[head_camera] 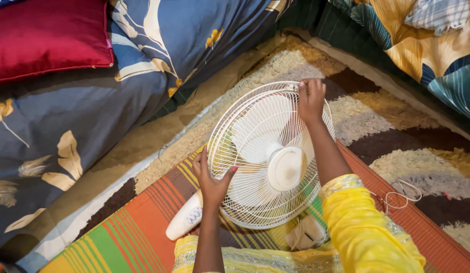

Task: The person disassembles a white electric fan by removing the front grill and fan blades. They then use a cloth to wipe the exposed motor housing and internal components.

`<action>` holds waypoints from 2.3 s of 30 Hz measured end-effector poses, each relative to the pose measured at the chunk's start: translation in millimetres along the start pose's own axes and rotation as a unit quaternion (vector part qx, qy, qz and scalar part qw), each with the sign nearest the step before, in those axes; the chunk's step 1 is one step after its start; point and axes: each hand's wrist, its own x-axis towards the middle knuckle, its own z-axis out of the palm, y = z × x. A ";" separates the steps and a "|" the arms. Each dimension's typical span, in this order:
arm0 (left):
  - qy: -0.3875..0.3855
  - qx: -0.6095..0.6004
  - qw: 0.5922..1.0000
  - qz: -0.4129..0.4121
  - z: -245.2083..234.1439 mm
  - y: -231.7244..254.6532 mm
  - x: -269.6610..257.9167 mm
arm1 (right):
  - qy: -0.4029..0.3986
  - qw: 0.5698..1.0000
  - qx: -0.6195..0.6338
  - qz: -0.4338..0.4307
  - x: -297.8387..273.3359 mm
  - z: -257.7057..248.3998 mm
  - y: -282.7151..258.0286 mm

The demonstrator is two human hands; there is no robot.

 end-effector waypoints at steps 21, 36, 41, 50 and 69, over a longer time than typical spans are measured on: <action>0.089 0.137 0.986 -0.023 21.1 -5.3 -57.1 | -0.134 0.985 -0.053 0.095 -126.0 -58.4 13.7; -0.016 0.073 0.992 -0.098 -10.9 94.8 -100.9 | -0.275 0.867 0.213 0.356 -253.5 -129.0 -78.4; -0.106 0.046 0.991 0.074 11.2 149.7 -167.4 | -0.254 0.725 0.512 0.386 -263.5 -185.4 -140.3; -0.315 -0.062 0.911 0.260 15.5 190.5 -204.0 | -0.152 0.735 0.528 0.398 -267.6 -313.4 -127.7; -0.464 -0.108 0.842 0.253 62.7 164.6 -223.0 | 0.132 0.776 0.459 0.412 -260.4 -439.0 -114.9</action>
